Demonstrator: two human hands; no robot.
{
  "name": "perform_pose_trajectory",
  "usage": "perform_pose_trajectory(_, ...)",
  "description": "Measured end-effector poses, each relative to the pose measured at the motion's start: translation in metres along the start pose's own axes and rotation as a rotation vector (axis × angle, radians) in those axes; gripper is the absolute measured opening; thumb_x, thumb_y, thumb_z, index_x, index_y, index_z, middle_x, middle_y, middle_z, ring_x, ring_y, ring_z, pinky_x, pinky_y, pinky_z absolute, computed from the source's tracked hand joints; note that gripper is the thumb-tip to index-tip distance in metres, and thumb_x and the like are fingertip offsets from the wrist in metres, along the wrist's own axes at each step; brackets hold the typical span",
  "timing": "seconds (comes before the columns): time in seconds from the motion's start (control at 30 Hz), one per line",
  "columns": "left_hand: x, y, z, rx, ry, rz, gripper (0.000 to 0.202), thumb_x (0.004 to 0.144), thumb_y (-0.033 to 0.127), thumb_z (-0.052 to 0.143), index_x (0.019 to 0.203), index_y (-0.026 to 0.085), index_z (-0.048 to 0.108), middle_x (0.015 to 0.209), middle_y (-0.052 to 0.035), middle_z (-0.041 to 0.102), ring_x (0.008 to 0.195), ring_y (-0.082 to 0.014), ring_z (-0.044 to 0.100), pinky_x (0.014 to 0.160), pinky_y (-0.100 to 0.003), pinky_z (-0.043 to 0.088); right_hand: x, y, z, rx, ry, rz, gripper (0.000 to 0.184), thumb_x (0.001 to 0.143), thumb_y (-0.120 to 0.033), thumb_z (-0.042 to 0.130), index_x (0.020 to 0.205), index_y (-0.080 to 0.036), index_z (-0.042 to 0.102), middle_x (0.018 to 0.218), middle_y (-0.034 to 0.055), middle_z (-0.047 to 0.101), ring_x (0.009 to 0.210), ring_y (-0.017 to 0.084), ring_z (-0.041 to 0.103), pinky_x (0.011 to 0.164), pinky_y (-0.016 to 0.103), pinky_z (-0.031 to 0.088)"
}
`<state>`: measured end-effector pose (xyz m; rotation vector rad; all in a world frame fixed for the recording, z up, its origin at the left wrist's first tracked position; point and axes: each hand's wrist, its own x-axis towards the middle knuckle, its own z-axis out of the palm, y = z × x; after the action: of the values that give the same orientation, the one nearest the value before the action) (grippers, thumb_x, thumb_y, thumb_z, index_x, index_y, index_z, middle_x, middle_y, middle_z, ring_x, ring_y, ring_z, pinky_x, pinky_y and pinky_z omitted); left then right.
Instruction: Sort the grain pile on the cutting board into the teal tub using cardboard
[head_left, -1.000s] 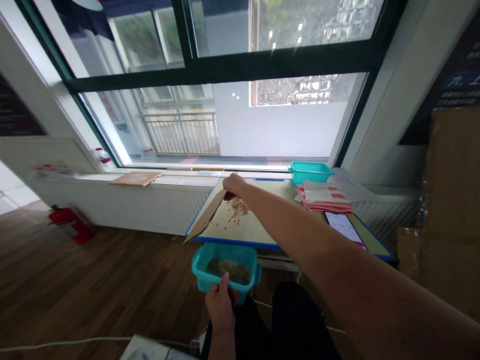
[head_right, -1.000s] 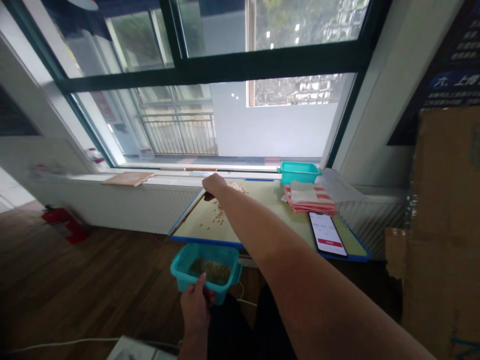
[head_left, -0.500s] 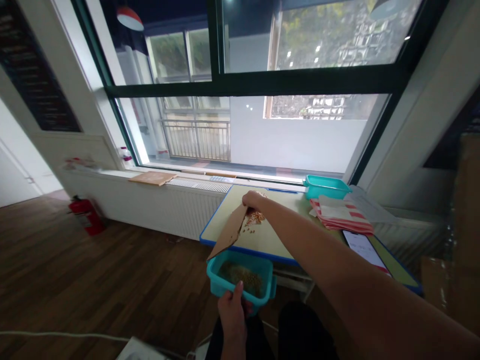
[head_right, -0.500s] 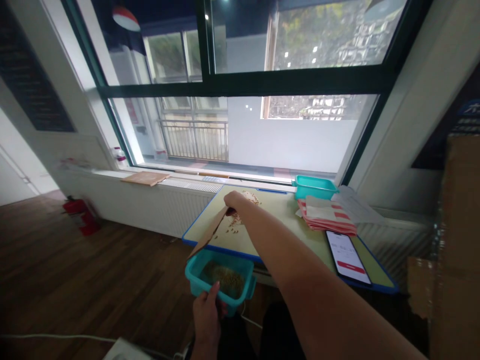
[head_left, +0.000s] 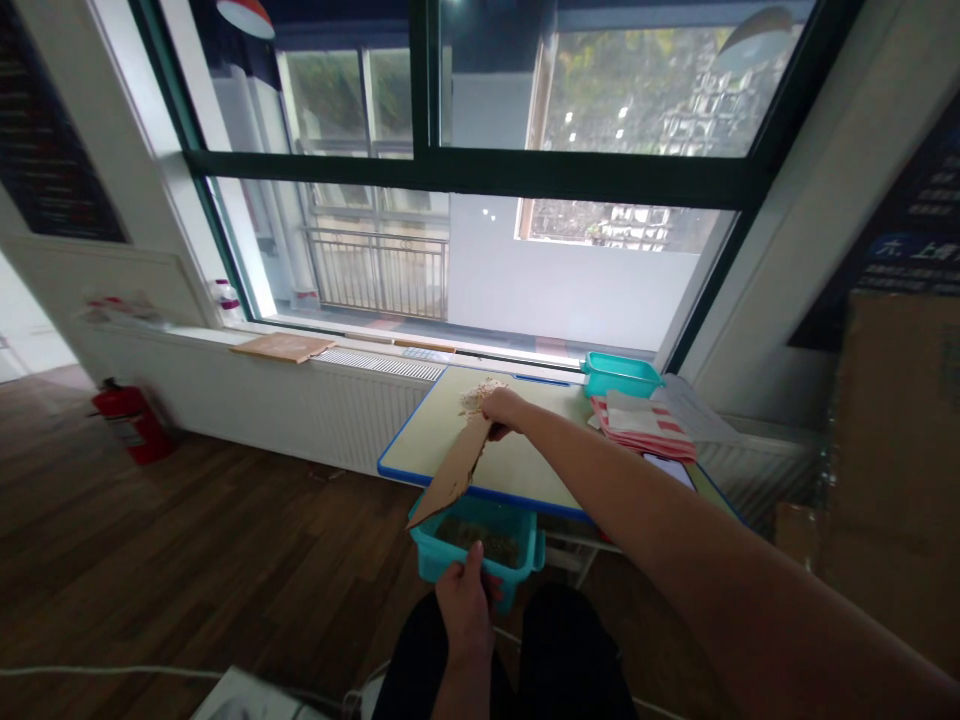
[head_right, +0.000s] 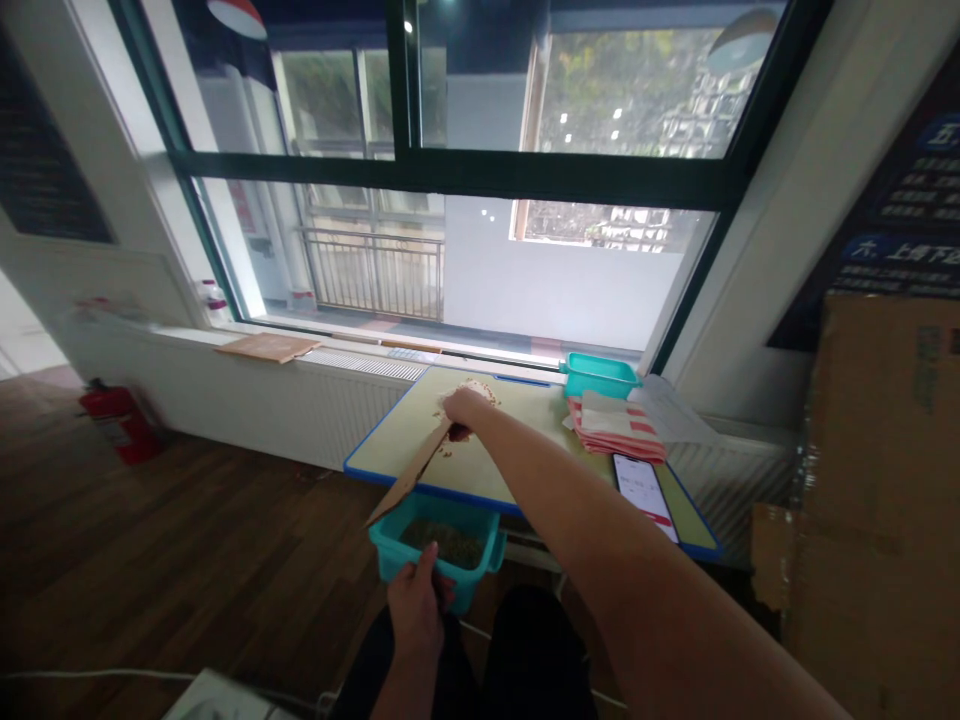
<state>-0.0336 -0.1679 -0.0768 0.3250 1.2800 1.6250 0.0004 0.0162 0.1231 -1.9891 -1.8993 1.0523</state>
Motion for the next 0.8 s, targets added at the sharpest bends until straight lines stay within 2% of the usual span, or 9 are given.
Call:
perform_pose_trajectory(0.1, -0.004, -0.002, 0.005, 0.005, -0.004, 0.013, 0.042, 0.064, 0.049, 0.069, 0.047, 0.018, 0.046, 0.036, -0.0029, 0.051, 0.030, -0.0144, 0.044, 0.032, -0.025, 0.031, -0.006, 0.003, -0.004, 0.008, -0.051, 0.066, 0.027, 0.090, -0.018, 0.045, 0.071, -0.010, 0.062, 0.044, 0.0026, 0.055, 0.048, 0.015, 0.060, 0.050, 0.024, 0.051)
perform_pose_trajectory(0.2, -0.007, 0.000, 0.009, -0.002, 0.004, 0.024, 0.042, 0.063, 0.048, 0.070, 0.046, 0.018, 0.046, 0.037, -0.0041, 0.052, 0.031, -0.0147, 0.045, 0.032, -0.025, 0.030, -0.015, 0.006, -0.007, 0.027, -0.074, 0.095, 0.028, 0.089, -0.014, 0.042, 0.069, -0.010, 0.062, 0.043, 0.0029, 0.056, 0.043, 0.014, 0.058, 0.051, 0.023, 0.051)
perform_pose_trajectory(0.33, -0.008, 0.003, 0.011, -0.006, 0.024, 0.021, 0.042, 0.062, 0.048, 0.071, 0.045, 0.019, 0.045, 0.036, -0.0040, 0.052, 0.030, -0.0142, 0.043, 0.031, -0.025, 0.028, -0.027, 0.010, -0.009, 0.047, -0.077, 0.109, 0.033, 0.090, -0.017, 0.039, 0.067, -0.010, 0.061, 0.043, 0.0042, 0.056, 0.040, 0.014, 0.056, 0.051, 0.025, 0.051)
perform_pose_trajectory(0.6, -0.010, 0.003, 0.017, -0.011, 0.046, 0.025, 0.039, 0.060, 0.047, 0.070, 0.048, 0.018, 0.047, 0.036, -0.0014, 0.052, 0.029, -0.0138, 0.044, 0.031, -0.024, 0.032, -0.049, 0.025, -0.014, 0.092, -0.080, 0.101, 0.032, 0.087, -0.014, 0.038, 0.065, -0.016, 0.060, 0.037, 0.0003, 0.052, 0.050, 0.015, 0.061, 0.053, 0.022, 0.050)
perform_pose_trajectory(0.8, -0.016, 0.000, 0.022, -0.003, 0.040, 0.043, 0.038, 0.064, 0.046, 0.068, 0.050, 0.016, 0.049, 0.036, -0.0007, 0.053, 0.030, -0.0126, 0.045, 0.032, -0.023, 0.031, -0.066, 0.036, -0.018, 0.089, -0.070, 0.074, 0.025, 0.083, -0.013, 0.042, 0.065, -0.015, 0.059, 0.039, 0.0018, 0.055, 0.052, 0.017, 0.063, 0.052, 0.023, 0.051)
